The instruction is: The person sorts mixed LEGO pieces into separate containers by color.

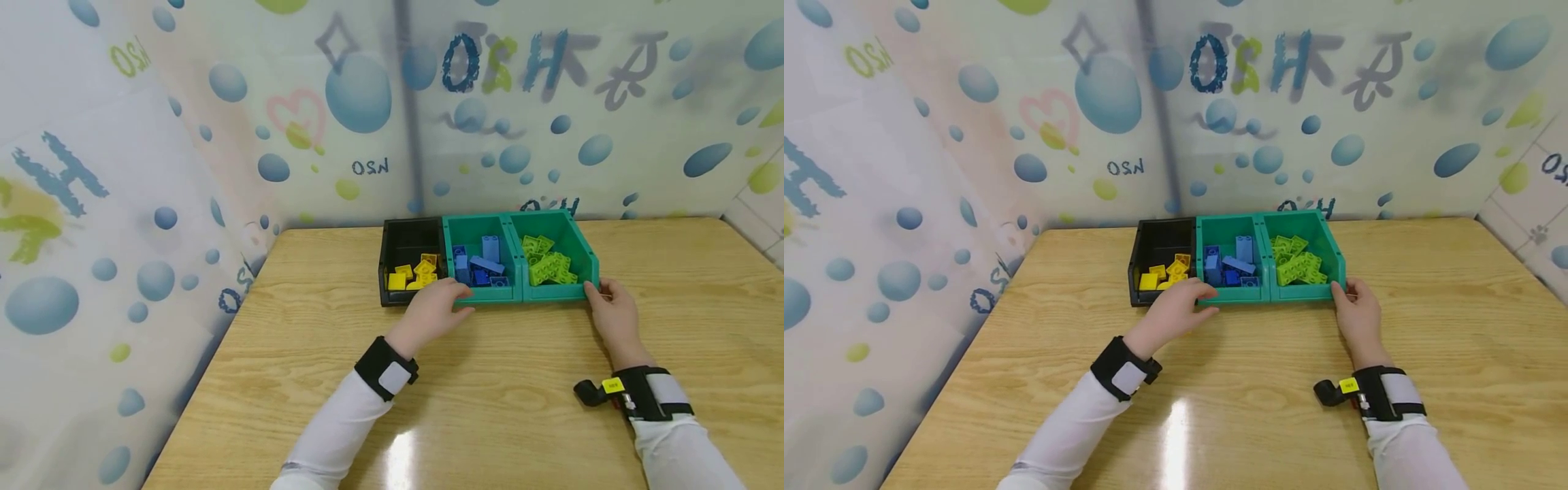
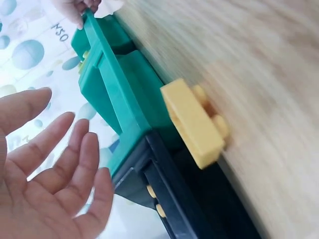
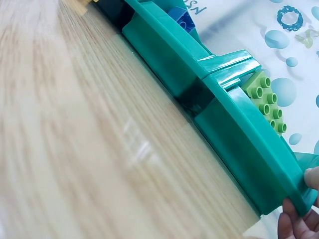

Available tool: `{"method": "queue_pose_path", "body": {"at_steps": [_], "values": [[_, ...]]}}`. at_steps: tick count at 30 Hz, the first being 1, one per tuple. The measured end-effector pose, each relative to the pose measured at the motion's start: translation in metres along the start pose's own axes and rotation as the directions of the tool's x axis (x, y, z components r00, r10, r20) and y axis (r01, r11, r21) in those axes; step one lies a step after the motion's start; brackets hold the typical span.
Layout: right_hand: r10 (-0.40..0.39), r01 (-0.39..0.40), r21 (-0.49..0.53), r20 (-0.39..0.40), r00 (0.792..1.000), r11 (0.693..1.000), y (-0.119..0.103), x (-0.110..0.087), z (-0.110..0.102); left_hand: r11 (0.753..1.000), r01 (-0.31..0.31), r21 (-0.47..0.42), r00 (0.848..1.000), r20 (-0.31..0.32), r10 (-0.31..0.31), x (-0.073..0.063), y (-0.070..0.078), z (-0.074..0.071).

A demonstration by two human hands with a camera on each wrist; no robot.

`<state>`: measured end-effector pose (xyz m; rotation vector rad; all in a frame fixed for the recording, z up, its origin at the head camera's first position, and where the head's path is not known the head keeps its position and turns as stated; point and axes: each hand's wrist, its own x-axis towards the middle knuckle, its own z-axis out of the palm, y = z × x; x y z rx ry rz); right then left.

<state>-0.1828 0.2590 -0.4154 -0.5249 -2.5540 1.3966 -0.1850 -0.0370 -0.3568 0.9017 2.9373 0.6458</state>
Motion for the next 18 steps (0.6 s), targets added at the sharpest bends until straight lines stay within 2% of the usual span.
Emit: {"method": "queue_pose_path", "body": {"at_steps": [7, 12, 18], "values": [[0.002, -0.002, 0.001, 0.011, 1.0, 1.0, 0.001, 0.0, 0.001, 0.997, 0.064, -0.048, 0.997, 0.039, -0.062, -0.013, -0.01, 0.001], [0.003, -0.003, 0.007, 0.009, 1.0, 1.0, 0.002, 0.001, 0.001, 0.993, 0.112, -0.028, 0.99, 0.091, -0.109, -0.016, -0.013, 0.002], [-0.003, 0.003, 0.003, 0.014, 1.0, 1.0, 0.001, 0.0, 0.0, 0.993, 0.112, -0.019, 0.988, 0.104, -0.11, -0.016, -0.015, 0.004]]}}
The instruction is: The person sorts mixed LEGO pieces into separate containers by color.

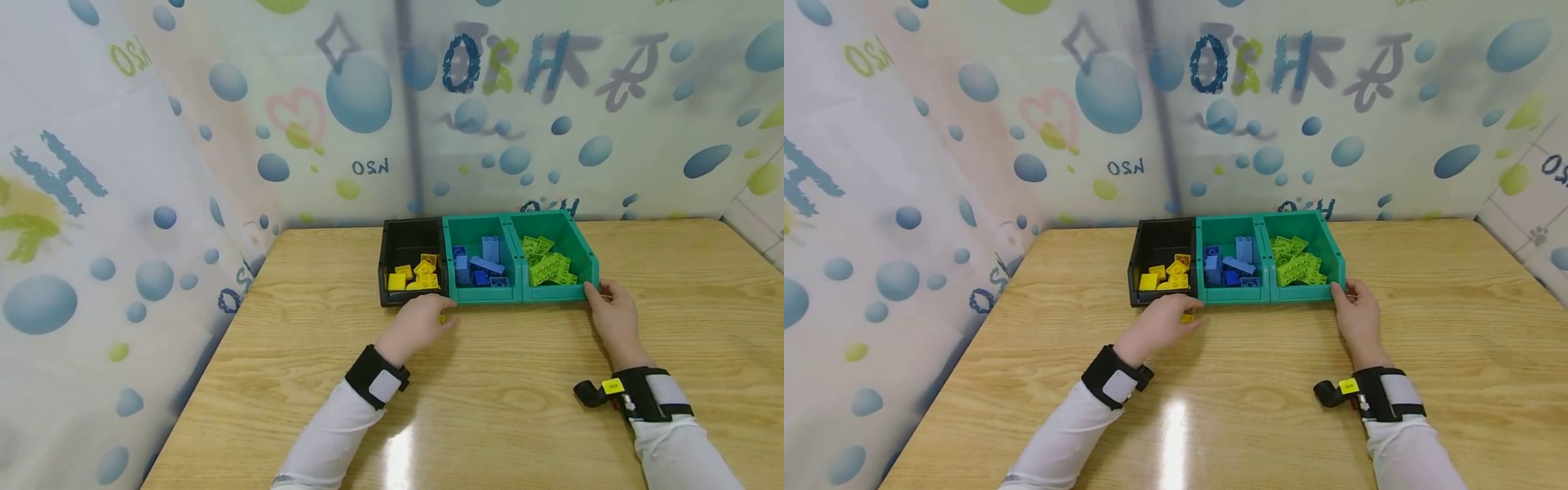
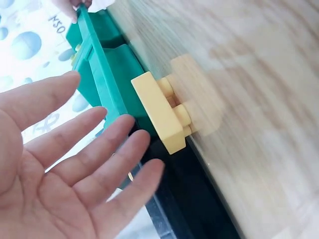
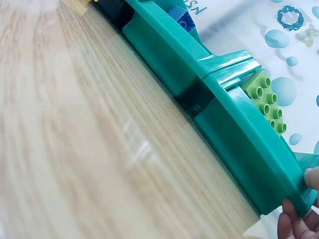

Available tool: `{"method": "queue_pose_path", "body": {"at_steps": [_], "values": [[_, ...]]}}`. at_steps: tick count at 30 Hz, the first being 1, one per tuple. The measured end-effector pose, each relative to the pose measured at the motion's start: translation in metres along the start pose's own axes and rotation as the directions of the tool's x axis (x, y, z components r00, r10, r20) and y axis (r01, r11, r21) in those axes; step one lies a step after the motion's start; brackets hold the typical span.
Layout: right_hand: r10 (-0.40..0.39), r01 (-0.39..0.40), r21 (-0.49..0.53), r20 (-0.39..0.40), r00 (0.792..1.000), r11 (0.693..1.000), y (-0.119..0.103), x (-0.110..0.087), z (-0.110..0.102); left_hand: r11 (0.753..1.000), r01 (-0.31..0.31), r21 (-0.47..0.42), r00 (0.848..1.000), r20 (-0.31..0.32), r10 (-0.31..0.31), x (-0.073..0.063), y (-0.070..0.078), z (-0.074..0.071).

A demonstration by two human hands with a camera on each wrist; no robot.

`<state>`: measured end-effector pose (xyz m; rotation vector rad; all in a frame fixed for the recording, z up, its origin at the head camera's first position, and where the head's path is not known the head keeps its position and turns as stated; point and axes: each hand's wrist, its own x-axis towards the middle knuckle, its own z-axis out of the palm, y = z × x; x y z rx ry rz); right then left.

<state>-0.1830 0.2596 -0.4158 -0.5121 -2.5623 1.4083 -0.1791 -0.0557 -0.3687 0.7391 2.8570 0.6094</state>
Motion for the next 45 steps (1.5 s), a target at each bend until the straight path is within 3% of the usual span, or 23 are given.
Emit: {"method": "queue_pose_path", "body": {"at_steps": [4, 12, 39, 45], "values": [[-0.003, 0.003, -0.001, -0.004, 1.0, 1.0, 0.0, 0.0, 0.0, 1.0, -0.007, 0.022, 1.0, 0.005, 0.007, -0.002, -0.003, 0.002], [-0.004, 0.004, 0.0, -0.005, 1.0, 1.0, 0.002, 0.001, 0.001, 0.996, 0.012, 0.083, 0.996, 0.089, -0.02, -0.005, -0.007, 0.003], [-0.003, 0.003, -0.004, -0.013, 1.0, 1.0, 0.003, 0.002, 0.001, 0.997, 0.025, 0.075, 0.993, 0.109, -0.033, -0.007, -0.007, 0.004], [-0.004, 0.004, -0.005, -0.015, 1.0, 1.0, 0.004, 0.003, 0.002, 0.998, -0.005, 0.059, 0.99, 0.138, -0.003, -0.008, -0.011, 0.0]]}}
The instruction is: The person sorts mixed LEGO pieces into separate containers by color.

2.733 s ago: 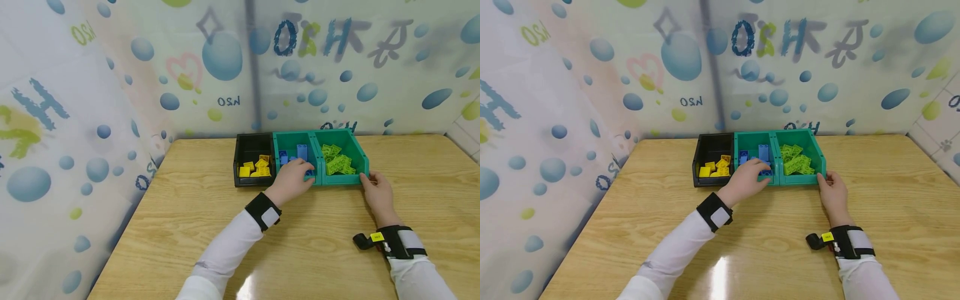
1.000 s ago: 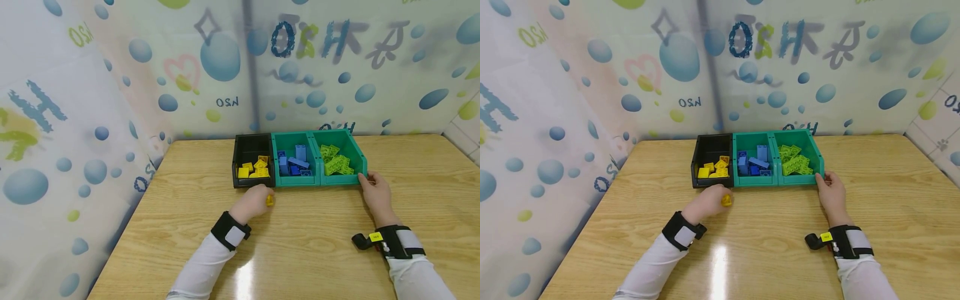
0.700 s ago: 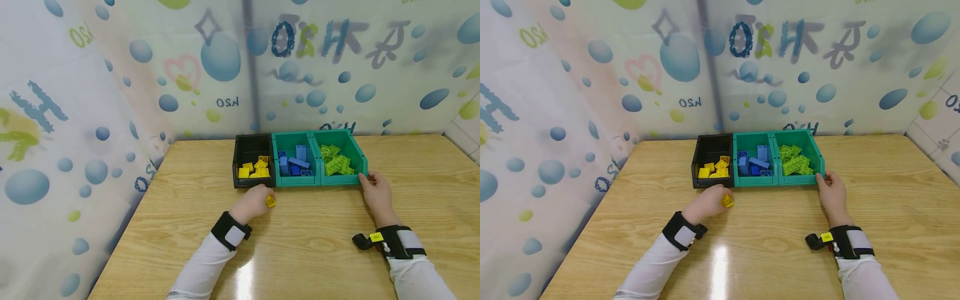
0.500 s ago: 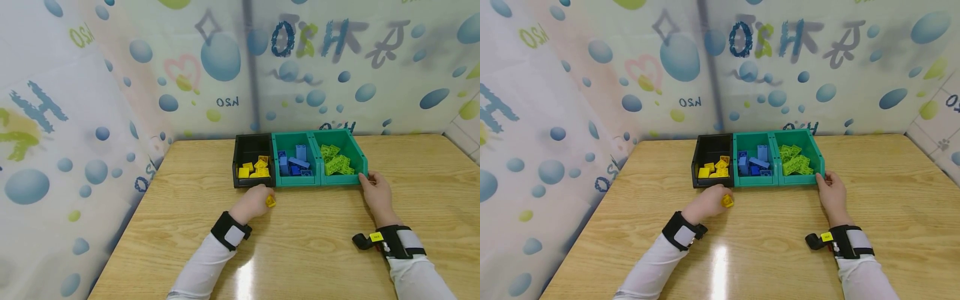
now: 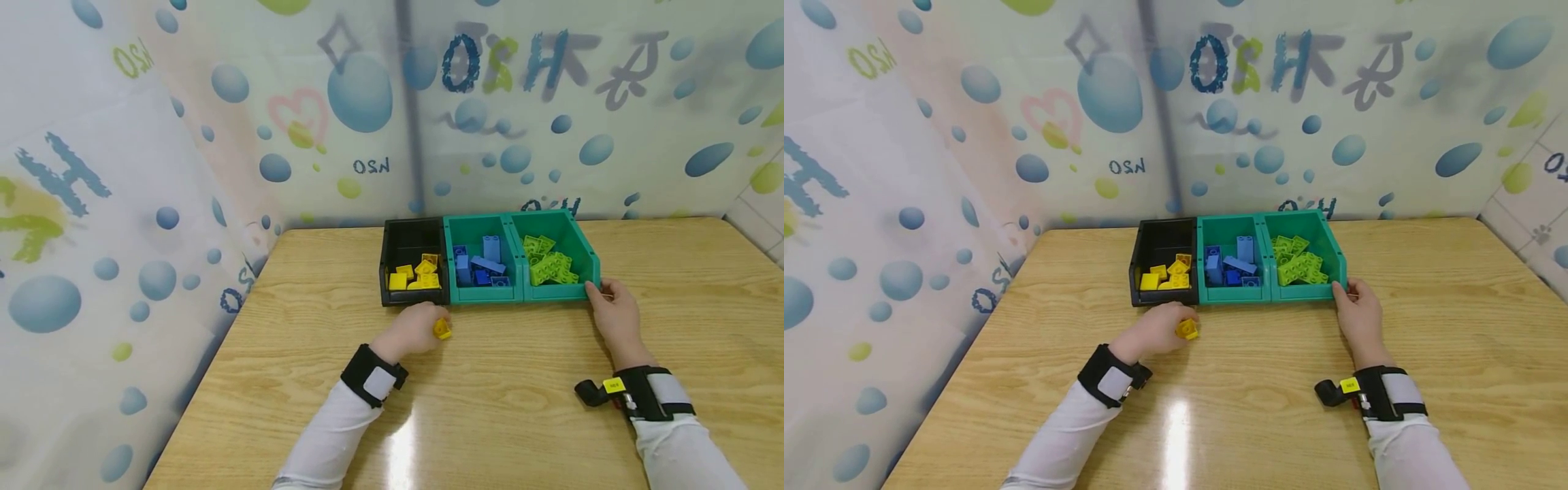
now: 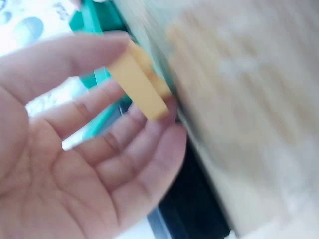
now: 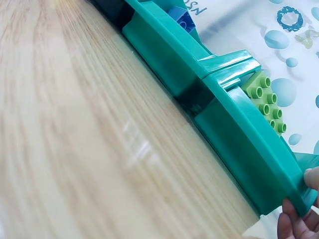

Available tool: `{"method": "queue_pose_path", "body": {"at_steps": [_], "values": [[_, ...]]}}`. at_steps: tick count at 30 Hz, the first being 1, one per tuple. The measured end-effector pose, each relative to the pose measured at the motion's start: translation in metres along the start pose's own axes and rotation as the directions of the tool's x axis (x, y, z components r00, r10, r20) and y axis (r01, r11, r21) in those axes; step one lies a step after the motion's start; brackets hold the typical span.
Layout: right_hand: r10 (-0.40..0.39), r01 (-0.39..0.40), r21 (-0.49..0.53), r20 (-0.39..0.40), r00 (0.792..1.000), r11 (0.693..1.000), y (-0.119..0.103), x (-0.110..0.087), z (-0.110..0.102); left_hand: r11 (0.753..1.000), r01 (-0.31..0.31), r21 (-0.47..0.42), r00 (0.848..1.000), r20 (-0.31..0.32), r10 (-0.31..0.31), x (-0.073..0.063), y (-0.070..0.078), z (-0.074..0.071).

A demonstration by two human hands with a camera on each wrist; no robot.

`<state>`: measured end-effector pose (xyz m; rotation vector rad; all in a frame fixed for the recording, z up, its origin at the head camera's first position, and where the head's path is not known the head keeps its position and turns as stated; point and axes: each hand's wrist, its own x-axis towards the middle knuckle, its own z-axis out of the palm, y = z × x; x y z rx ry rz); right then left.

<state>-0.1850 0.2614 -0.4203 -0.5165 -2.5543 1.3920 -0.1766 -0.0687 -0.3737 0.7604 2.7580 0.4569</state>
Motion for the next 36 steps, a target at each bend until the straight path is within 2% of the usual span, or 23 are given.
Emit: {"method": "queue_pose_path", "body": {"at_steps": [3, 7, 11, 16, 20, 23, 25, 27, 29, 36], "values": [[0.001, -0.001, 0.002, 0.003, 1.0, 1.0, 0.0, 0.0, 0.0, 0.999, 0.002, -0.043, 1.0, -0.008, -0.002, -0.001, -0.006, -0.005], [-0.004, 0.004, 0.003, 0.004, 1.0, 1.0, -0.001, -0.001, -0.001, 0.991, 0.037, -0.126, 0.999, -0.022, -0.04, -0.003, -0.011, -0.015], [-0.01, 0.01, 0.003, -0.005, 1.0, 1.0, -0.002, -0.001, -0.002, 0.986, 0.044, -0.161, 0.998, -0.041, -0.051, -0.004, -0.015, -0.025], [-0.001, 0.001, 0.005, -0.004, 1.0, 1.0, -0.003, -0.001, -0.002, 0.982, 0.022, -0.189, 0.988, -0.145, -0.05, -0.007, -0.02, -0.033], [0.004, -0.004, 0.003, 0.005, 1.0, 1.0, -0.003, -0.001, -0.001, 0.976, -0.002, -0.219, 0.958, -0.28, -0.061, -0.008, -0.024, -0.035], [-0.002, 0.002, 0.001, 0.012, 1.0, 1.0, -0.003, -0.002, -0.001, 0.967, -0.009, -0.256, 0.923, -0.373, -0.091, -0.006, -0.026, -0.037], [-0.005, 0.005, 0.002, 0.017, 1.0, 1.0, -0.003, -0.002, -0.001, 0.962, 0.0, -0.274, 0.905, -0.409, -0.116, -0.003, -0.027, -0.039], [-0.005, 0.005, 0.006, 0.019, 1.0, 1.0, -0.004, -0.003, -0.001, 0.961, 0.01, -0.275, 0.896, -0.425, -0.131, 0.001, -0.027, -0.041], [-0.003, 0.003, 0.004, 0.016, 1.0, 1.0, -0.004, -0.003, -0.001, 0.963, 0.028, -0.267, 0.896, -0.42, -0.142, 0.006, -0.029, -0.044], [-0.01, 0.011, -0.003, 0.014, 1.0, 1.0, -0.003, -0.003, -0.002, 0.979, 0.108, -0.171, 0.916, -0.366, -0.165, 0.03, -0.038, -0.047]]}}
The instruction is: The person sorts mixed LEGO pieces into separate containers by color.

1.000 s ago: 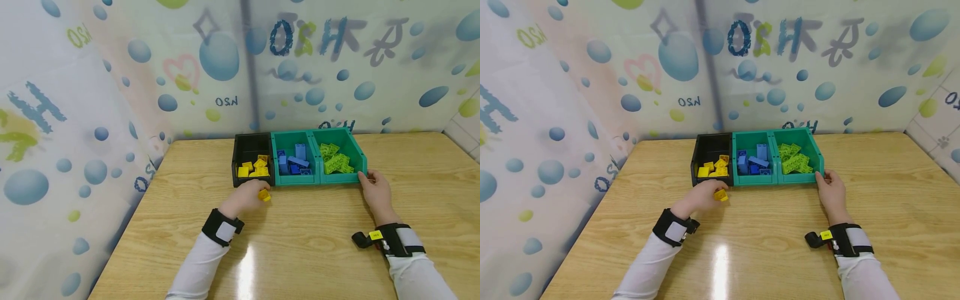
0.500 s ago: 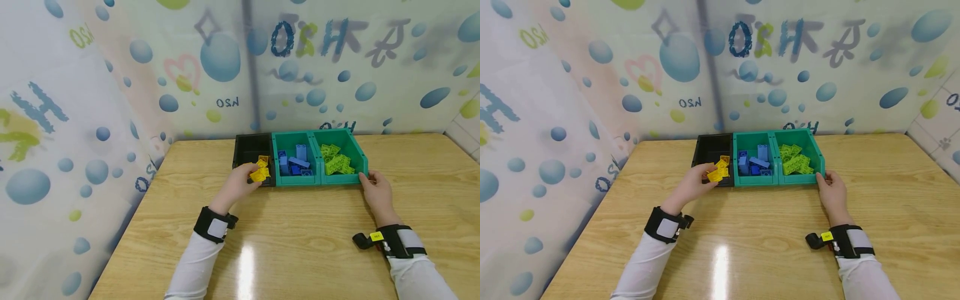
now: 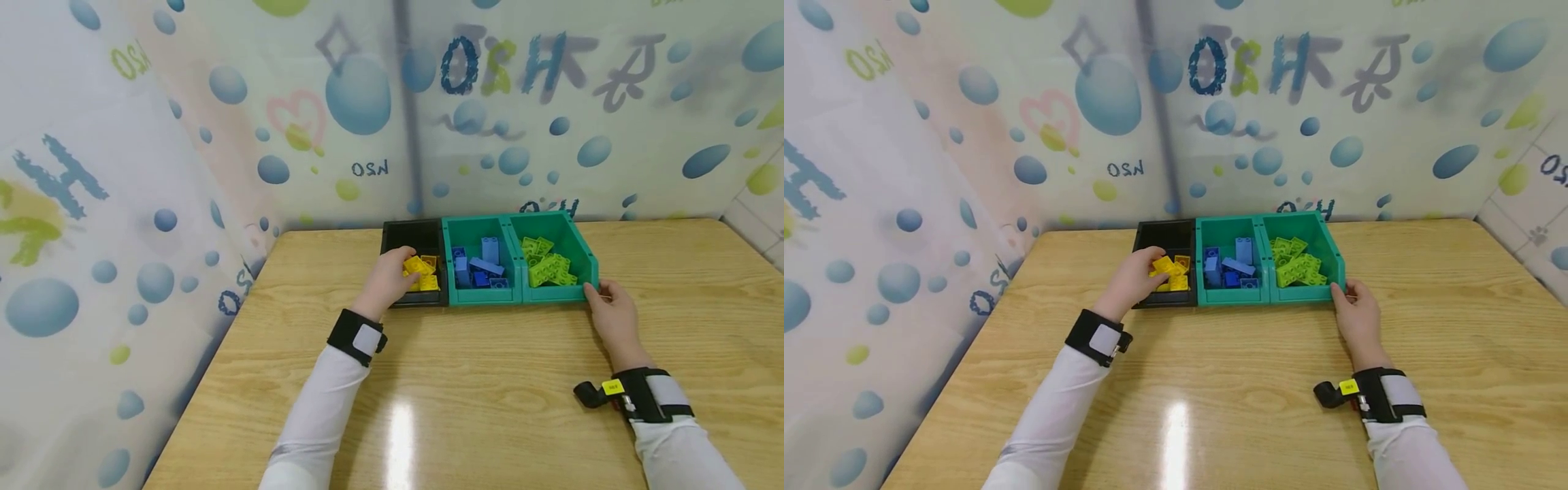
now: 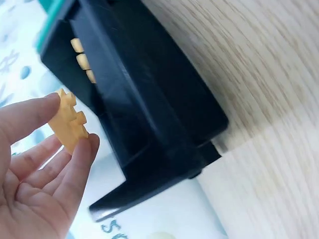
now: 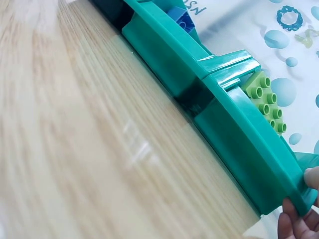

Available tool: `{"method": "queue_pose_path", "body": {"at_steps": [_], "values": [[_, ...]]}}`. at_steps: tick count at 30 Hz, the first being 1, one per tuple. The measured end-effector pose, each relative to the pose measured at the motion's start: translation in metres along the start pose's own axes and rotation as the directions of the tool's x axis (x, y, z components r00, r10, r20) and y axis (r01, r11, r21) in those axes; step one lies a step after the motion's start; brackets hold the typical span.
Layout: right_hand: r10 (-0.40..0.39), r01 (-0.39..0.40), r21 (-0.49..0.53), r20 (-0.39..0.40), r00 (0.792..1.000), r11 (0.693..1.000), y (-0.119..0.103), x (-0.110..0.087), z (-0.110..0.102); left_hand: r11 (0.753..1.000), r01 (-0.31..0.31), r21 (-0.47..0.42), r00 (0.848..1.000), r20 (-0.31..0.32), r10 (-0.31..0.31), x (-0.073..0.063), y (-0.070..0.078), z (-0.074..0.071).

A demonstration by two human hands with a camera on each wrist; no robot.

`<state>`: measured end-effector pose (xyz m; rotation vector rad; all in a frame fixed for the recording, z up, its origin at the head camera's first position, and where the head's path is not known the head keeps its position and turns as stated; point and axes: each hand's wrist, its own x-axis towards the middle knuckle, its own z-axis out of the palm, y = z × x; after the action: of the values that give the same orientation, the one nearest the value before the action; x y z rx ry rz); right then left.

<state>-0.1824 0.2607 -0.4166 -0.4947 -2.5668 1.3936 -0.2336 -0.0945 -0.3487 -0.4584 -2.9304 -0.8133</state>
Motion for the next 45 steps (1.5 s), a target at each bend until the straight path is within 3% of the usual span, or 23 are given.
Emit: {"method": "queue_pose_path", "body": {"at_steps": [8, 13, 22, 27, 34, 45], "values": [[0.0, 0.0, 0.002, -0.002, 1.0, 1.0, 0.001, 0.001, 0.0, 0.994, 0.054, 0.095, 0.996, 0.065, -0.06, 0.017, -0.003, 0.007], [-0.002, 0.002, 0.01, -0.012, 1.0, 1.0, 0.004, 0.001, 0.001, 0.984, 0.074, 0.165, 0.994, 0.073, -0.087, 0.027, -0.001, 0.012], [-0.001, 0.001, 0.011, -0.022, 1.0, 1.0, 0.004, 0.002, 0.002, 0.94, 0.073, 0.333, 0.992, 0.068, -0.102, 0.035, 0.001, 0.021], [-0.002, 0.002, 0.009, -0.02, 1.0, 1.0, 0.004, 0.002, 0.002, 0.922, 0.087, 0.376, 0.989, 0.081, -0.126, 0.039, 0.002, 0.025], [0.004, -0.004, 0.004, -0.006, 1.0, 1.0, 0.005, 0.002, 0.002, 0.929, 0.116, 0.35, 0.976, 0.135, -0.173, 0.039, 0.002, 0.031], [0.012, -0.012, 0.006, -0.02, 1.0, 1.0, 0.003, 0.002, 0.001, 0.987, 0.062, 0.145, 0.994, 0.077, -0.074, 0.026, 0.0, 0.019]]}}
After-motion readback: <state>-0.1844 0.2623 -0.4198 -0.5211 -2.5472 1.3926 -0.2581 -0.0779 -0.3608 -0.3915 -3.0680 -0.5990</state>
